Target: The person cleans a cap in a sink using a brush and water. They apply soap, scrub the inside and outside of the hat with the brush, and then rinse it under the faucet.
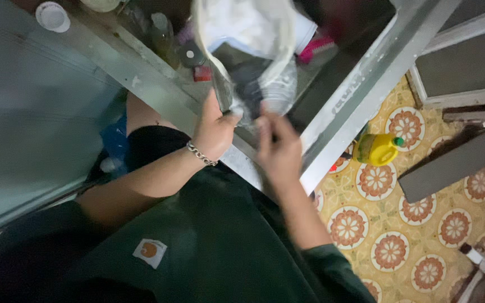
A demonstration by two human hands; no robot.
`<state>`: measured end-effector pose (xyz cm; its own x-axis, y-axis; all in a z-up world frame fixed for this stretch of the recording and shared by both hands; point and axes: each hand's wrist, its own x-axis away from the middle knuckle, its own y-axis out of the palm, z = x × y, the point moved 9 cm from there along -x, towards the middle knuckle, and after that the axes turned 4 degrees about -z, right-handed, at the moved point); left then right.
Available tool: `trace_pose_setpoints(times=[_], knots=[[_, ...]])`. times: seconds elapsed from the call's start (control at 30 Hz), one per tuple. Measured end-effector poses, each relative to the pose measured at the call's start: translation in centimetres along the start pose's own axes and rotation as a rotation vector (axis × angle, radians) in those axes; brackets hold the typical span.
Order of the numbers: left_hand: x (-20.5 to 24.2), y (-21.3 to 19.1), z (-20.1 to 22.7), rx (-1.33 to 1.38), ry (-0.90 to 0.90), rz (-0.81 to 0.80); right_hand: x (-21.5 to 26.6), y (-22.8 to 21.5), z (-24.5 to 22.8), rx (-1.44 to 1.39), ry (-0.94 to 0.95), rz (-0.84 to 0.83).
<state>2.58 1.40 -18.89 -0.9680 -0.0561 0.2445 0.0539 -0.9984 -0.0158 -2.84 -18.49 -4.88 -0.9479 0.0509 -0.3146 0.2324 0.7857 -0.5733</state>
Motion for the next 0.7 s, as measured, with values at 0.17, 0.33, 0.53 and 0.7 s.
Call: trace_pose_setpoints(times=[0.17, 0.33, 0.53, 0.7], knots=[[0.4, 0.6, 0.3, 0.490, 0.053, -0.154, 1.5, -0.9, 2.7, 0.025, -0.043, -0.077], [-2.5, 2.6, -10.4, 0.412, 0.132, -0.222, 1.3, 1.3, -0.3, -0.061, -0.032, -0.061], [-0.9, 0.9, -8.7, 0.286, 0.088, -0.246, 1.6, 0.3, 4.2, 0.114, -0.046, -0.080], [-0.9, 1.5, -5.3, 0.017, -0.096, -0.268, 2.2, 1.4, 1.6, -0.021, -0.021, -0.072]])
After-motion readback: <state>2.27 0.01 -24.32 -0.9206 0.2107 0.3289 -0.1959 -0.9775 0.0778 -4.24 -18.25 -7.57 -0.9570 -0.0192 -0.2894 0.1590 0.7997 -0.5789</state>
